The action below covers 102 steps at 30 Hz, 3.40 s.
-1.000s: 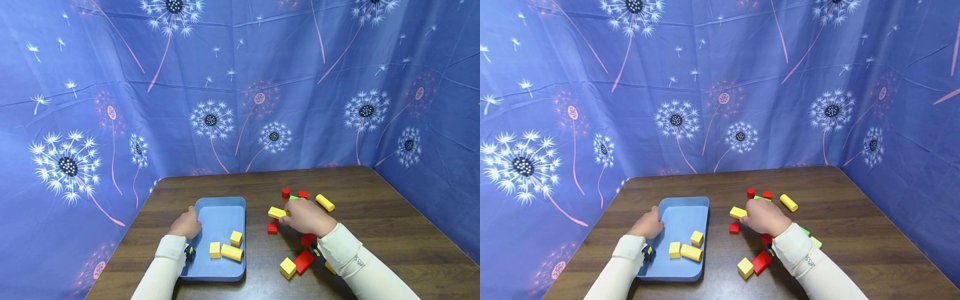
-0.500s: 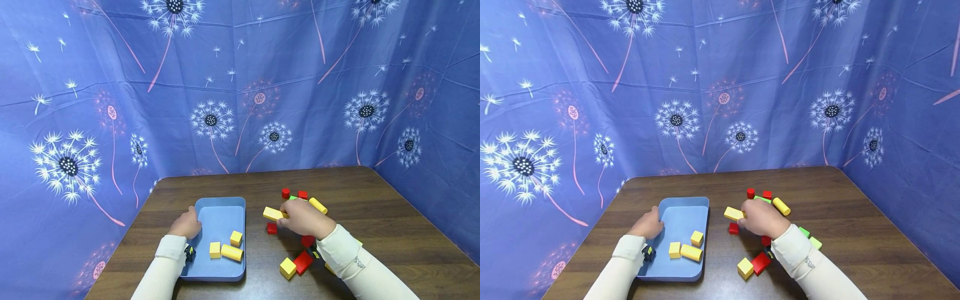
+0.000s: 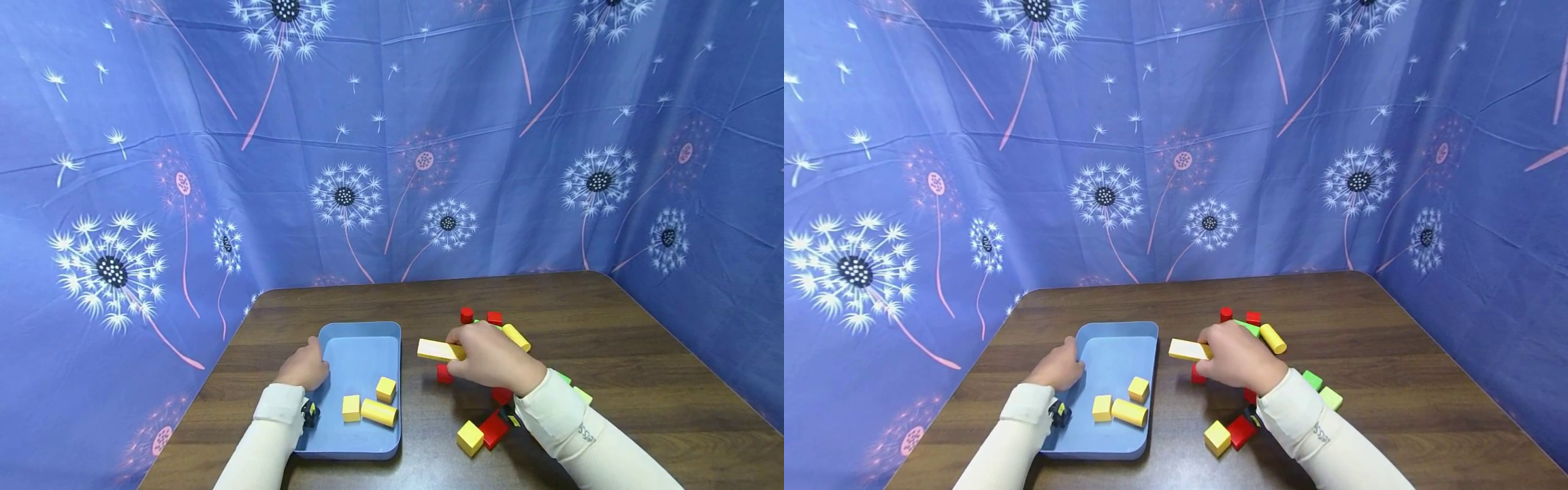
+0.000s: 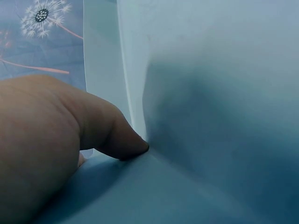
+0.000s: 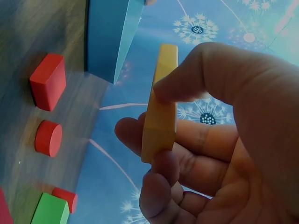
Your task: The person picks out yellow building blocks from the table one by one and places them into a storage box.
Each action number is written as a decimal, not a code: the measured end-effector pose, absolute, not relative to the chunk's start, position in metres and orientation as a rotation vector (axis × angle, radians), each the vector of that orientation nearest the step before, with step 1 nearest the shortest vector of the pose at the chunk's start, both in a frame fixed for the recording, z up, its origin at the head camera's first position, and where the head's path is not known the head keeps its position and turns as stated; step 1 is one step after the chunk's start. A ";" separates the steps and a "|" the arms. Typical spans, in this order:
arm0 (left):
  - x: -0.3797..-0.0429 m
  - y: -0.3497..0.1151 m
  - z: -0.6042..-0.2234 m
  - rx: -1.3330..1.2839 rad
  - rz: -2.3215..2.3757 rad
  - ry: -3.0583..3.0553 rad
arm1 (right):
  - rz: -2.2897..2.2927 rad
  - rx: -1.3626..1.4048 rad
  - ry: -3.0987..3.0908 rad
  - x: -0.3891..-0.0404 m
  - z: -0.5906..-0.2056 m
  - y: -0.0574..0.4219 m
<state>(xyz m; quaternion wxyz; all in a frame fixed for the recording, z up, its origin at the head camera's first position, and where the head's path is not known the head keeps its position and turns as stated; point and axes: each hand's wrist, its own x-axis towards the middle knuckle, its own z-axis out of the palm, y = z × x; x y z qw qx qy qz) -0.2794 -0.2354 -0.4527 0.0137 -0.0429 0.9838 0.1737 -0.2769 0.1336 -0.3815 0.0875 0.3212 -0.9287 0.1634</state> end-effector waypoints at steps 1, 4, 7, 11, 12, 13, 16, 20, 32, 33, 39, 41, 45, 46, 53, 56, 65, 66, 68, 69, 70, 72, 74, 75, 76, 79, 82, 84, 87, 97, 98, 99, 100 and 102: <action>-0.279 -0.235 -0.453 -0.135 0.541 3.064 | 0.478 0.961 -2.764 -0.276 -0.382 0.133; -0.280 -0.235 -0.453 -0.138 0.543 3.064 | 0.484 0.995 -2.772 -0.274 -0.383 0.129; -0.279 -0.235 -0.452 -0.137 0.547 3.065 | 0.493 1.037 -2.776 -0.272 -0.385 0.125; -0.279 -0.235 -0.451 -0.133 0.554 3.067 | 0.489 1.067 -2.767 -0.271 -0.389 0.123; -0.279 -0.234 -0.451 -0.134 0.555 3.068 | 0.487 1.071 -2.766 -0.271 -0.390 0.122; -0.279 -0.234 -0.451 -0.133 0.556 3.068 | 0.487 1.074 -2.764 -0.271 -0.390 0.122; -0.279 -0.234 -0.451 -0.135 0.556 3.070 | 0.495 1.095 -2.757 -0.270 -0.391 0.121; -0.279 -0.234 -0.451 -0.134 0.550 3.073 | 0.519 1.130 -2.746 -0.268 -0.391 0.120; -0.279 -0.235 -0.451 -0.134 0.551 3.069 | 0.527 1.165 -2.754 -0.270 -0.398 0.117; -0.279 -0.235 -0.451 -0.134 0.552 3.069 | 0.528 1.167 -2.760 -0.270 -0.399 0.117; -0.279 -0.235 -0.452 -0.126 0.546 3.076 | 0.524 1.174 -2.771 -0.271 -0.401 0.115; -0.280 -0.235 -0.453 -0.127 0.543 3.078 | 0.521 1.168 -2.764 -0.270 -0.401 0.115; -0.280 -0.236 -0.454 -0.138 0.542 3.078 | 0.502 1.153 -2.756 -0.269 -0.400 0.115; -0.280 -0.236 -0.453 -0.141 0.544 3.078 | 0.498 1.149 -2.760 -0.269 -0.400 0.114; -0.279 -0.236 -0.453 -0.146 0.554 3.079 | 0.497 1.140 -2.798 -0.267 -0.400 0.113; -0.280 -0.235 -0.453 -0.148 0.560 3.072 | 0.495 1.139 -2.803 -0.267 -0.400 0.113; -0.279 -0.235 -0.454 -0.145 0.564 3.062 | 0.499 1.150 -2.808 -0.266 -0.403 0.111; -0.279 -0.235 -0.453 -0.144 0.563 3.062 | 0.495 1.150 -2.807 -0.265 -0.403 0.111; -0.280 -0.235 -0.453 -0.140 0.559 3.063 | 0.494 1.153 -2.805 -0.265 -0.403 0.111; -0.280 -0.235 -0.453 -0.139 0.558 3.064 | 0.489 1.155 -2.805 -0.265 -0.404 0.111; -0.280 -0.235 -0.453 -0.140 0.559 3.064 | 0.489 1.158 -2.807 -0.265 -0.404 0.111; -0.279 -0.235 -0.454 -0.141 0.563 3.063 | 0.493 1.167 -2.813 -0.265 -0.405 0.110; -0.279 -0.235 -0.454 -0.140 0.569 3.062 | 0.492 1.175 -2.817 -0.265 -0.406 0.109; -0.280 -0.235 -0.454 -0.140 0.569 3.063 | 0.488 1.178 -2.818 -0.265 -0.406 0.109; -0.280 -0.235 -0.455 -0.139 0.570 3.062 | 0.485 1.180 -2.819 -0.265 -0.407 0.109; -0.280 -0.235 -0.455 -0.135 0.567 3.067 | 0.464 1.177 -2.822 -0.265 -0.407 0.108; -0.280 -0.235 -0.455 -0.134 0.562 3.069 | 0.457 1.170 -2.824 -0.266 -0.407 0.109; -0.280 -0.235 -0.455 -0.135 0.562 3.069 | 0.463 1.170 -2.824 -0.266 -0.406 0.109; -0.280 -0.235 -0.455 -0.137 0.564 3.070 | 0.479 1.178 -2.825 -0.266 -0.406 0.109; -0.281 -0.236 -0.457 -0.134 0.564 3.070 | 0.512 1.206 -2.803 -0.268 -0.410 0.109; -0.281 -0.236 -0.457 -0.133 0.561 3.071 | 0.512 1.209 -2.800 -0.268 -0.410 0.109; -0.281 -0.236 -0.457 -0.133 0.559 3.071 | 0.509 1.212 -2.797 -0.268 -0.410 0.109; -0.281 -0.236 -0.457 -0.133 0.558 3.071 | 0.509 1.215 -2.794 -0.268 -0.410 0.109; -0.281 -0.236 -0.457 -0.134 0.556 3.071 | 0.507 1.219 -2.788 -0.268 -0.411 0.108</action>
